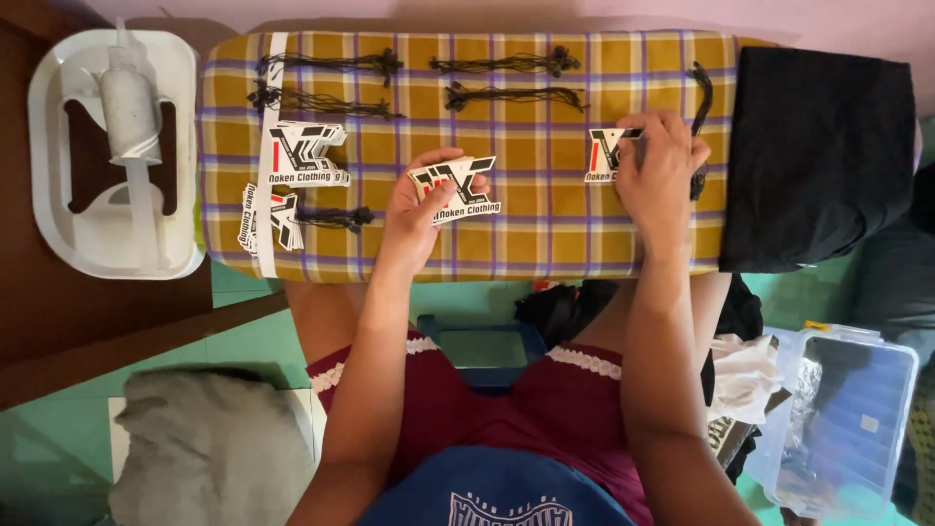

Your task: The person sits at a table and repeatedly picks up small rectangular tags and black cords, attaching the cords to the tags by hand. The person arranges the finished tag-and-cord units in rows on the table.

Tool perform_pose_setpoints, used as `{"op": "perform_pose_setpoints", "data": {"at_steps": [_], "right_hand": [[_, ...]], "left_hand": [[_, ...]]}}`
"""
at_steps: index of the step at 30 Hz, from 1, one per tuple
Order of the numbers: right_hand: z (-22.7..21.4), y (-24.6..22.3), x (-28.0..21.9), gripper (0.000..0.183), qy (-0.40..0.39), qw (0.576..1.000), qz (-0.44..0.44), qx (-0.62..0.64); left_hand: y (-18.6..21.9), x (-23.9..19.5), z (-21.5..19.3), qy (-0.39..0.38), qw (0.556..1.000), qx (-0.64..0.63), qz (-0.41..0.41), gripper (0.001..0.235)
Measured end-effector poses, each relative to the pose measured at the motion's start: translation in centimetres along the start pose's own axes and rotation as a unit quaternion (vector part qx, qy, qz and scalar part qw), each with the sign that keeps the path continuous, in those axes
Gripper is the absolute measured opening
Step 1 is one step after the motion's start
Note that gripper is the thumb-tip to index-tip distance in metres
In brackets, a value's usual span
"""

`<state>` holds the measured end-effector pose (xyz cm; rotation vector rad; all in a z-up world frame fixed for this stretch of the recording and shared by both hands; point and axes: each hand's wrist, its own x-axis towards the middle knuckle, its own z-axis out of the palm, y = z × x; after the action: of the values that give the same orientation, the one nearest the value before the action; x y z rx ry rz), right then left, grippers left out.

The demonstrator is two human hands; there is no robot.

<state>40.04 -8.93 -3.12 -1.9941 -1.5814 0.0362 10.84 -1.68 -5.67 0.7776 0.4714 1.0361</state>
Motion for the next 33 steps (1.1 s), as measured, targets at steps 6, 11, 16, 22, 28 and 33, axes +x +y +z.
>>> {"op": "perform_pose_setpoints", "data": {"at_steps": [6, 11, 16, 22, 28, 33], "right_hand": [[-0.7, -2.4, -0.2, 0.031, 0.027, 0.998, 0.008, -0.060], [0.3, -8.4, -1.3, 0.026, -0.001, 0.971, -0.084, 0.225], [2.4, -12.0, -1.8, 0.040, -0.031, 0.953, -0.097, 0.284], [2.9, -11.5, -1.9, 0.032, -0.031, 0.945, -0.006, 0.327], [2.3, -7.7, -0.5, 0.031, -0.012, 0.913, 0.070, 0.402], [1.4, -5.5, 0.8, 0.029, -0.056, 0.966, 0.046, 0.249]], "left_hand": [[0.4, -0.5, 0.7, 0.003, 1.000, 0.008, 0.009, 0.043], [1.1, -0.7, 1.7, 0.005, 0.996, 0.086, 0.018, 0.044], [-0.8, -0.1, -0.6, 0.005, 0.995, 0.100, 0.023, 0.052], [-0.5, -0.2, -0.7, -0.016, 0.990, 0.140, 0.011, 0.052], [0.7, -0.8, 0.2, -0.041, 0.991, 0.130, -0.003, 0.050], [-0.6, 0.0, -0.9, -0.060, 0.997, 0.051, 0.005, 0.050]]}}
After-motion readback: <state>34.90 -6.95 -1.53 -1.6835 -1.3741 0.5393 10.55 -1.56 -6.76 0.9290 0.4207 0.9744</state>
